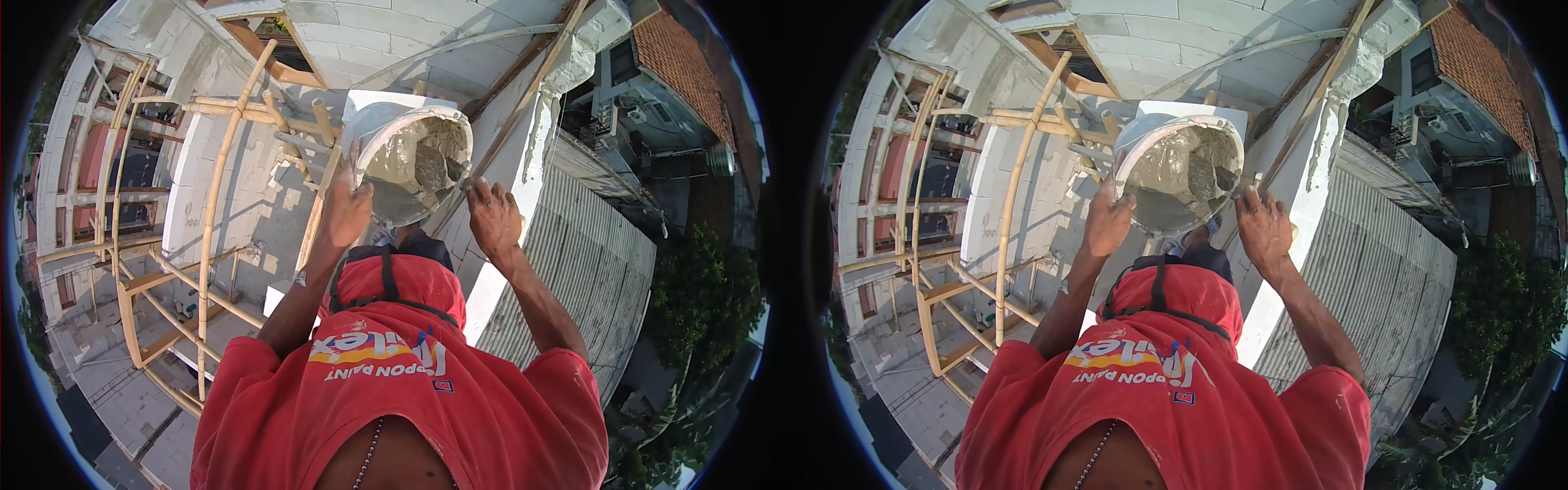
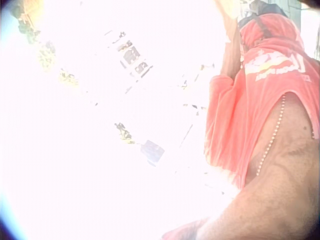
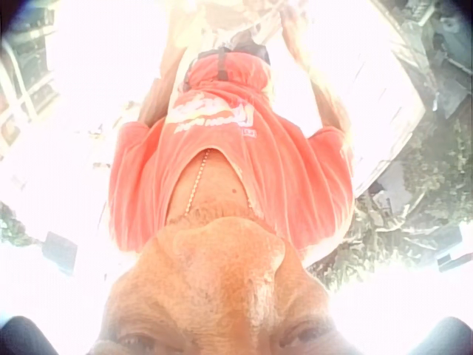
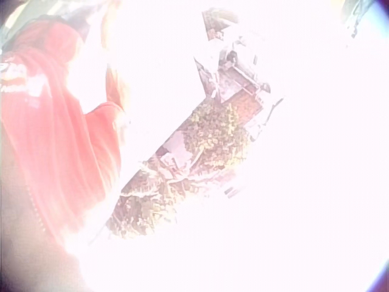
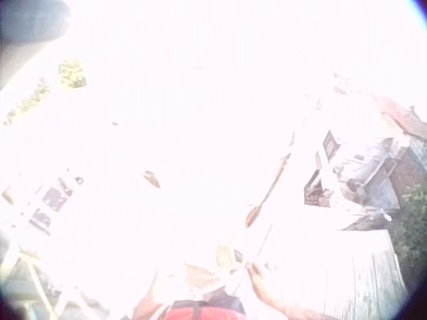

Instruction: The person spreads mortar along the top of a wall using a trowel, places a brick onto the mortar, and taps the brick into place with a hammer.

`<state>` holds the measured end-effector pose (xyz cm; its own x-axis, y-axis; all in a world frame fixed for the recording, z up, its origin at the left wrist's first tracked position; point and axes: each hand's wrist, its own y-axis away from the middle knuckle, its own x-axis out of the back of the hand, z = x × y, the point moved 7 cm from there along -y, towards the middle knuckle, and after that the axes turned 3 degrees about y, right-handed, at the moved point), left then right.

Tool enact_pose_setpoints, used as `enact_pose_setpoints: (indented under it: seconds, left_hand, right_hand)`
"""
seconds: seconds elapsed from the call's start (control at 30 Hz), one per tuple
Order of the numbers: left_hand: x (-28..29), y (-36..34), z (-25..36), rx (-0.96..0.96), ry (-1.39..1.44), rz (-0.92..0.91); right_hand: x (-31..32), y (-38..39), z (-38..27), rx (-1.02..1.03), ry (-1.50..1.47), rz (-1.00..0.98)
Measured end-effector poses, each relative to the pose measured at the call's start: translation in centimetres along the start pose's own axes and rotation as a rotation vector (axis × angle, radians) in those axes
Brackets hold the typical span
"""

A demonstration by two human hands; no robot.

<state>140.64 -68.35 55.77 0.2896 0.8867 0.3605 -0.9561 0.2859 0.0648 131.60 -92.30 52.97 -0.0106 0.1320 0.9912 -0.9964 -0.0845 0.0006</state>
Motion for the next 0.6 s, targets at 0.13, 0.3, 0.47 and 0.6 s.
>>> enact_pose_setpoints:
  seconds: [0.13,0.3,0.47,0.6]
  left_hand:
    - [-0.4,-0.1,0.1,0.049,0.0,-0.055]
    - [-0.5,-0.3,-1.6,0.018,-0.076,-0.021]
    - [-0.2,0.2,-4.6,0.114,0.175,-0.002]
    - [-0.1,1.0,-4.4,0.457,0.523,-0.061]
  right_hand:
    - [-1.1,-0.1,-2.1,0.002,-0.222,0.014]
    - [-2.3,1.2,-4.4,-0.03,-0.415,-0.019]
    - [-2.5,2.7,-4.2,-0.188,-0.708,-0.014]
    - [-0.2,3.7,-1.6,-0.223,-0.797,0.167]
